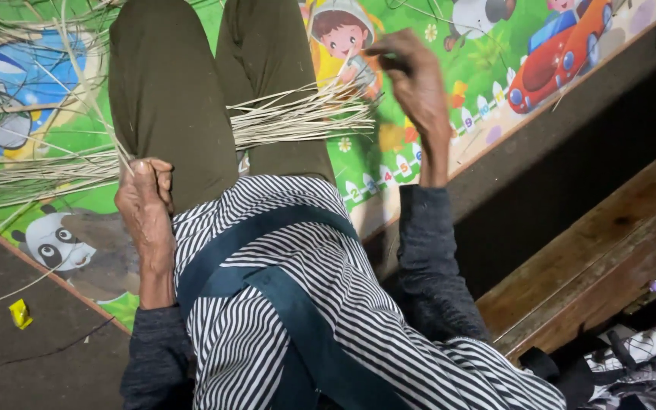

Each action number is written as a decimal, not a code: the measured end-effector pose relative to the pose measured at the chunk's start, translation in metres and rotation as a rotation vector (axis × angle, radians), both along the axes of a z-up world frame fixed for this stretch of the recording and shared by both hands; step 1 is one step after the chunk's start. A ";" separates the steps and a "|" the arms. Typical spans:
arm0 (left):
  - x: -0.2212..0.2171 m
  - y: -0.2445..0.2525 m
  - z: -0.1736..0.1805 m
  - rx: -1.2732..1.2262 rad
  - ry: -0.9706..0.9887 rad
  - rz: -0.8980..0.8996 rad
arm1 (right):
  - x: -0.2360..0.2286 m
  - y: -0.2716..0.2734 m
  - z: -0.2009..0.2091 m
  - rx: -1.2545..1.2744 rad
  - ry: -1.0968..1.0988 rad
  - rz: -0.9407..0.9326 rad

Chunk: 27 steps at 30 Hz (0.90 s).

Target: A person is sitting on the floor, organizing, bundling, and trimming long thin reeds or straw fibers using scissors.

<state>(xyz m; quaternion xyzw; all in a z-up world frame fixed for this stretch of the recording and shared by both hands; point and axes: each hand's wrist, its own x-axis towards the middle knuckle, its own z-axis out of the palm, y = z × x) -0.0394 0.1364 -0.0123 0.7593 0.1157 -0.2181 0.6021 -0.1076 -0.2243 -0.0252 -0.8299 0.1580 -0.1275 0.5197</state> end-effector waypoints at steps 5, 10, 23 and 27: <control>0.001 -0.002 0.000 0.006 -0.019 -0.012 | 0.006 -0.002 -0.020 0.061 0.237 0.284; 0.002 -0.003 0.001 0.012 -0.028 -0.018 | 0.010 -0.009 -0.037 -0.186 0.489 0.299; 0.002 -0.002 -0.001 0.027 -0.065 -0.034 | 0.008 -0.005 0.016 -0.797 0.292 0.379; 0.003 0.001 -0.008 0.003 -0.075 -0.026 | 0.010 0.022 0.038 -0.740 0.437 0.413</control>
